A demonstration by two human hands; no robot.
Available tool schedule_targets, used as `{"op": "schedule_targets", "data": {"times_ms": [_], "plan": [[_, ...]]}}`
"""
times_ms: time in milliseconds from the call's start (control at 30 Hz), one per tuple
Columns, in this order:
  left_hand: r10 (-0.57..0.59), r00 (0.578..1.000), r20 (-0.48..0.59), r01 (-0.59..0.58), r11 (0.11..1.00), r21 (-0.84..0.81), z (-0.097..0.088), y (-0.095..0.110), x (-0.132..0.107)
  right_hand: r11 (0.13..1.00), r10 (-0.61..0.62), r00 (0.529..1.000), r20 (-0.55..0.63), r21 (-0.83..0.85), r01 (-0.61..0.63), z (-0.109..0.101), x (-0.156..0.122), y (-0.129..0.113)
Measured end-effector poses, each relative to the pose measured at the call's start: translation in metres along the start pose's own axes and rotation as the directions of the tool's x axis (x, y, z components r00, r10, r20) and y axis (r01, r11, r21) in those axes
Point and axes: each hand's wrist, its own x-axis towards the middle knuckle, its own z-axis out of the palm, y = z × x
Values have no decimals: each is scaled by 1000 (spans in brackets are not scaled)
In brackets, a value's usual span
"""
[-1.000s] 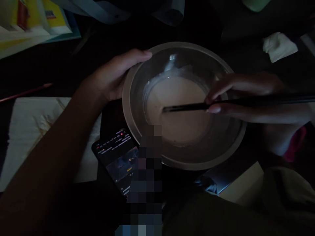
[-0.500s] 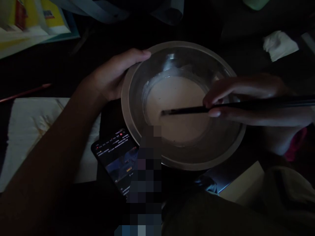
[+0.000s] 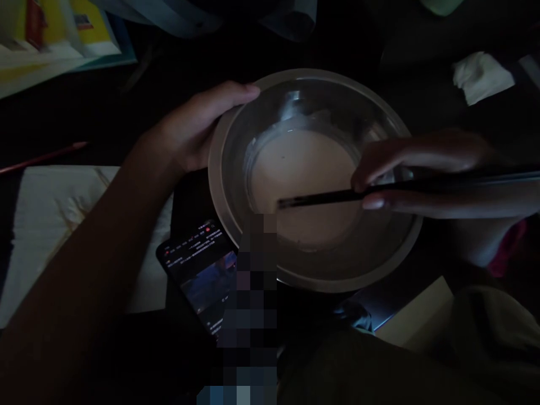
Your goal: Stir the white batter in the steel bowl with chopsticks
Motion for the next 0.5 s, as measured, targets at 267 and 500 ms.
{"op": "schedule_targets", "data": {"times_ms": [267, 500], "plan": [[-2, 1000, 4, 2, 1000, -18, 3, 2, -2, 963, 253, 927, -278, -24, -270, -17, -11, 0], [5, 998, -56, -4, 1000, 16, 2, 0, 0, 1000, -1, 1000, -16, 5, 1, 1, 2, 1]]}}
